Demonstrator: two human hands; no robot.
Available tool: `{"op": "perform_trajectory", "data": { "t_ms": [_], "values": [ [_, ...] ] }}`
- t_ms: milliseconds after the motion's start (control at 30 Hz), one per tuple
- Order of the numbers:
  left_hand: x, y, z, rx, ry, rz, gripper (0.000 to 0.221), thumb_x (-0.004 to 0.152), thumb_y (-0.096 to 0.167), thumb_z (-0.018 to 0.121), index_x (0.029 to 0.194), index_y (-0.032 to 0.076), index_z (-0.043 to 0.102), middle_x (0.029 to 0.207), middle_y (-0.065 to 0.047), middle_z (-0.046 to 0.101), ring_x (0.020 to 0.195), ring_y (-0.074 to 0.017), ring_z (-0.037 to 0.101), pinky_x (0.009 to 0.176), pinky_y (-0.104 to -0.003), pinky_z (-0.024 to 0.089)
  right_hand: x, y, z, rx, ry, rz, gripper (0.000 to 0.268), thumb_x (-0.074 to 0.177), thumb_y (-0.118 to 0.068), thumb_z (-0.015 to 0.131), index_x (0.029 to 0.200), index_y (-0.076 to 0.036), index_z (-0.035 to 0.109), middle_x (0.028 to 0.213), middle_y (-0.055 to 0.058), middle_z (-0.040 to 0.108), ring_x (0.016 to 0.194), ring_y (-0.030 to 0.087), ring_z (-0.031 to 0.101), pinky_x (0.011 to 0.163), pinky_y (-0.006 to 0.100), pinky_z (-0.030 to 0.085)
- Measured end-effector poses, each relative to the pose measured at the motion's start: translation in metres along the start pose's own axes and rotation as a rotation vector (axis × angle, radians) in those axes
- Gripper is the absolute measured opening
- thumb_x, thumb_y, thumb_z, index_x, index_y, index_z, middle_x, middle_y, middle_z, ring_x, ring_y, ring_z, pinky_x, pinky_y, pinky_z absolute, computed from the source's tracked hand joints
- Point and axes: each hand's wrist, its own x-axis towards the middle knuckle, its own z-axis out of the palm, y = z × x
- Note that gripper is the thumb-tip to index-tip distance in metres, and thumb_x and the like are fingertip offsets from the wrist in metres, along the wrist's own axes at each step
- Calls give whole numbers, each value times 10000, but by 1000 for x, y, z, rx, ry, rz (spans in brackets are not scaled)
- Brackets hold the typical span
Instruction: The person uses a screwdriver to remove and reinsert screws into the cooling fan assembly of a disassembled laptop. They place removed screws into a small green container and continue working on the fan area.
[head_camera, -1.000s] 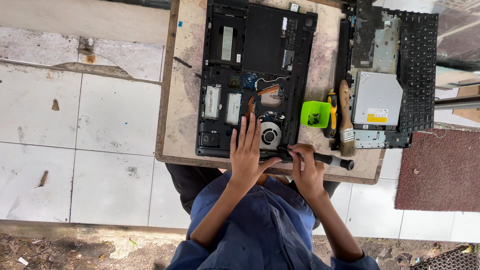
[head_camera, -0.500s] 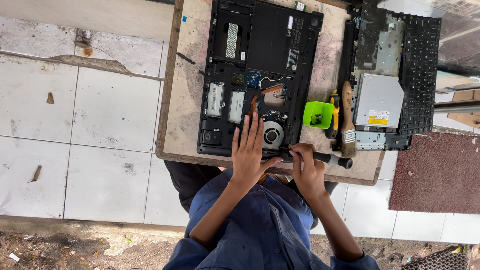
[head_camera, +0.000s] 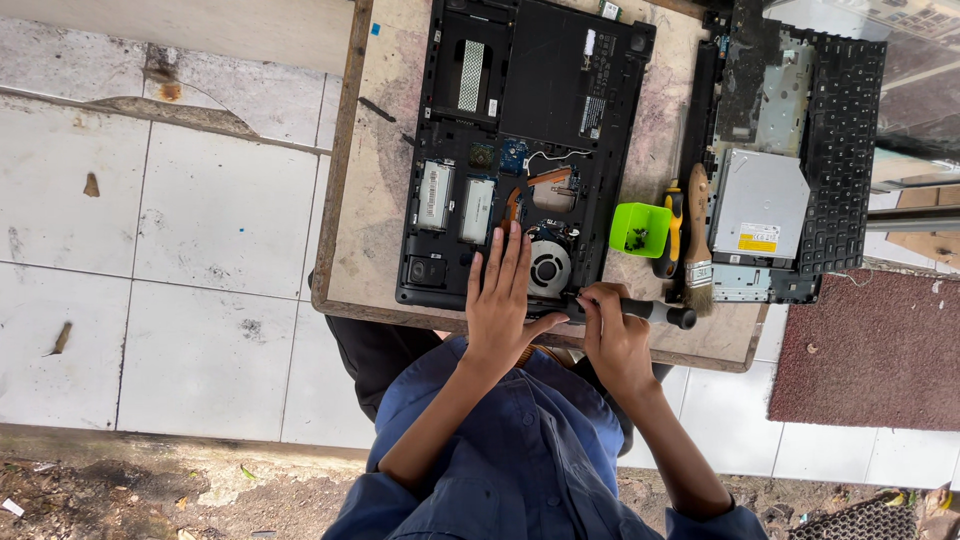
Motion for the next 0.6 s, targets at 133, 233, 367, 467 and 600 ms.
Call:
{"op": "perform_trajectory", "data": {
  "t_ms": [133, 233, 367, 467, 600],
  "values": [
    [0, 0, -1, -1, -4, 3, 1010, 600, 653, 617, 1353, 50, 319, 1447, -108, 229, 1343, -262, 202, 1070, -449, 95, 2, -4, 1, 3, 2, 0, 58, 842, -76, 590, 874, -90, 544, 732, 21, 589, 579, 247, 627, 491, 291, 505],
    [0, 0, -1, 6, -8, 2, 998, 613, 665, 593, 1351, 49, 322, 1447, -110, 228, 1343, -261, 202, 1069, -446, 94, 0, -2, 1, -11, -10, 0, 62, 841, -85, 591, 875, -99, 541, 748, 14, 595, 576, 243, 627, 489, 294, 503],
    [1, -1, -2, 16, -11, 9, 991, 620, 655, 595, 1352, 45, 322, 1450, -112, 223, 1346, -260, 194, 1072, -435, 87, 1, -2, 1, -8, -10, 6, 59, 845, -89, 591, 870, -100, 539, 736, 12, 595, 565, 246, 625, 492, 284, 493],
    [0, 0, -1, 15, -13, 11, 979, 630, 652, 588, 1351, 45, 323, 1450, -114, 223, 1346, -261, 193, 1072, -436, 85, 0, -1, 1, -34, -14, 0, 57, 849, -97, 588, 877, -106, 539, 735, 5, 594, 560, 235, 624, 490, 283, 493],
    [0, -1, -1, 23, -16, 16, 976, 635, 647, 590, 1354, 46, 318, 1451, -116, 217, 1346, -263, 193, 1072, -436, 84, -2, 1, 2, -47, -18, 1, 58, 846, -102, 591, 876, -107, 542, 722, 7, 599, 560, 240, 625, 486, 287, 492]
  ]
}}
